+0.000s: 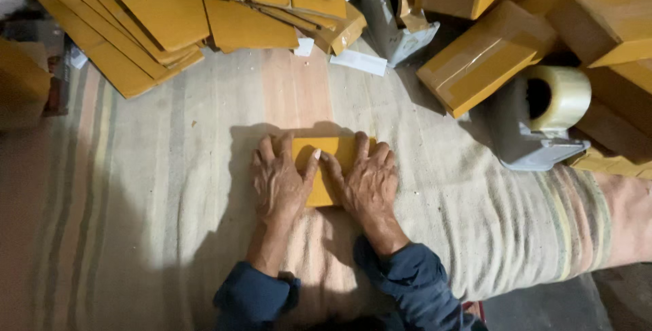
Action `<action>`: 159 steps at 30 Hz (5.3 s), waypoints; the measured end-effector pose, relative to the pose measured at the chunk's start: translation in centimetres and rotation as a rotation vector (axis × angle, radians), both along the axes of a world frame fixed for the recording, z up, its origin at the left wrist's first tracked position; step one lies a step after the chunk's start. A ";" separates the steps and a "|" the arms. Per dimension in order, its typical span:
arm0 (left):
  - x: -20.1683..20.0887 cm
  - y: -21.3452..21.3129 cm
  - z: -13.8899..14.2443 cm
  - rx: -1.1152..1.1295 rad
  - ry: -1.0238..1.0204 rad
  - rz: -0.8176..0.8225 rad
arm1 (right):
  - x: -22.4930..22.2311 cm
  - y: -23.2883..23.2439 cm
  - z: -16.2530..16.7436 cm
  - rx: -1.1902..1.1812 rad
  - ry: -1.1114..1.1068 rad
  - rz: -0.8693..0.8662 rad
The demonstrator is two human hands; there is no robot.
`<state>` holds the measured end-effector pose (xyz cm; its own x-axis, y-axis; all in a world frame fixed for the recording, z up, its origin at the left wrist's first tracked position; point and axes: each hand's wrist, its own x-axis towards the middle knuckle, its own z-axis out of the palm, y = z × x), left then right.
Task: The person folds flat yellow cardboard mailer boxes into open boxes one at a time, pressing the side walls and bottom flaps into shape by hand and placing each finished box on a pile of completed boxes on the padded work surface.
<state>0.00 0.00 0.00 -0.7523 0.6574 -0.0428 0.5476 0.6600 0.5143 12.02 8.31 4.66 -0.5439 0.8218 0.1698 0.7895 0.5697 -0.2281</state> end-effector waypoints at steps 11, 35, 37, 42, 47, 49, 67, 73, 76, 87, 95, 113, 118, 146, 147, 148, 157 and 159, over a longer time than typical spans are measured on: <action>0.9 -0.6 0.3 0.050 0.072 0.037 | 0.8 0.6 -1.6 0.104 0.106 0.089; 1.5 -0.9 1.4 0.032 0.054 0.033 | 1.0 0.8 -0.8 0.078 0.133 0.101; 1.8 -1.1 1.8 0.025 0.102 0.035 | 1.0 0.8 -0.9 0.040 0.135 0.078; 2.2 -1.3 2.5 0.083 0.062 0.061 | 1.1 1.0 -0.6 0.016 0.159 0.117; 2.1 -1.4 2.2 0.082 0.181 0.020 | 0.9 0.9 -0.3 0.035 0.098 0.104; 1.9 -1.5 1.7 0.080 0.148 0.020 | 1.0 0.9 -0.4 0.025 0.089 0.096; 1.6 -2.1 -0.9 0.179 0.181 -0.137 | -0.9 -1.3 -3.3 0.105 -0.105 0.310; 1.1 -3.5 -1.8 0.092 0.180 -0.117 | 1.0 2.5 -3.4 0.062 -0.065 0.241; 1.1 -2.4 -1.1 0.018 0.265 -0.096 | 1.5 3.0 -3.6 0.131 -0.058 0.216; 0.2 0.0 1.4 -0.151 0.140 -0.112 | 0.3 3.7 -3.7 0.116 -0.039 0.303; 0.0 1.7 -0.3 -0.182 0.289 -0.075 | -2.5 2.4 -4.3 0.110 -0.193 0.263; -0.4 1.5 0.7 -0.203 0.188 -0.082 | -1.0 4.4 -5.0 0.121 -0.191 0.247; -1.9 -0.8 -0.2 -0.133 0.179 0.019 | 0.5 6.0 -5.6 0.246 -0.062 0.183; 0.0 -6.1 -1.6 0.265 0.044 -0.552 | 3.6 2.3 0.0 0.034 -0.090 0.669; -0.1 -5.9 -1.6 0.267 0.021 -0.562 | 3.5 2.6 0.1 0.020 -0.103 0.689; -0.1 -5.7 -1.6 0.264 -0.003 -0.538 | 3.4 2.8 0.1 0.012 -0.107 0.708; 0.3 -5.6 -3.5 0.453 -0.253 -0.226 | 6.3 4.7 -1.0 -0.169 0.231 0.824; 0.6 -4.1 -3.6 0.452 -0.399 0.008 | 6.9 4.2 -1.1 -0.177 0.300 0.807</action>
